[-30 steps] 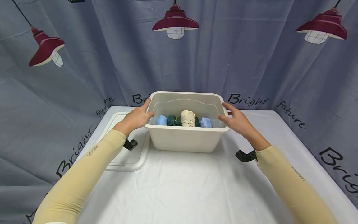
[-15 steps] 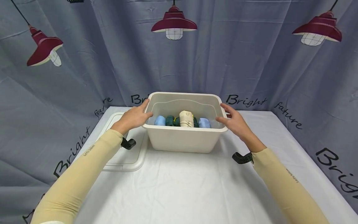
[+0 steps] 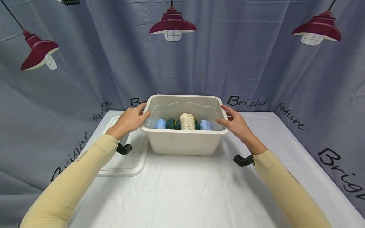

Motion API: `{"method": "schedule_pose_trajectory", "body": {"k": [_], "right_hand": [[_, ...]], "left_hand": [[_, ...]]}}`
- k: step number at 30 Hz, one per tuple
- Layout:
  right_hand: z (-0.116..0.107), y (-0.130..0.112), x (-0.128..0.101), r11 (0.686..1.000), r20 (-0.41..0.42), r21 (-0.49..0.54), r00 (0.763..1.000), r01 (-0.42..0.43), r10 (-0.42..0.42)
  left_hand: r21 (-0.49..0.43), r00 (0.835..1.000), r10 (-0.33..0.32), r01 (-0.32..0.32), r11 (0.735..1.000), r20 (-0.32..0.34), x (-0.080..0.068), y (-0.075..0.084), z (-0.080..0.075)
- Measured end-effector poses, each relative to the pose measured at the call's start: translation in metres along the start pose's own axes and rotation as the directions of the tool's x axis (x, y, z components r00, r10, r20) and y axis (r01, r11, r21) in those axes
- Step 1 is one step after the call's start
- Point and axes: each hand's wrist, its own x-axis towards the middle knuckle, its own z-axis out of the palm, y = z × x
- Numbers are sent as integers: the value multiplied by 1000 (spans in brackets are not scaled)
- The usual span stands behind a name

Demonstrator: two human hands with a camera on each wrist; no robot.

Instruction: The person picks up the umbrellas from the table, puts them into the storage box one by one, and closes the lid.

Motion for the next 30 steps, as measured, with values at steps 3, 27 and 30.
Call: {"method": "schedule_pose_trajectory", "body": {"k": [3, 27, 30], "right_hand": [[1, 0, 1, 1000, -5, 10, 1000, 1, -1], [0, 3, -2, 999, 3, 37, 1000, 2, -2], [0, 3, -3, 999, 0, 45, 1000, -4, 4]], "left_hand": [[-28, 999, -7, 6, 1000, -35, -2, -4, -3], [-19, 992, -14, 12, 1000, -128, -31, -38, 6], [2, 993, -24, 25, 1000, -113, -34, -44, 8]]}}
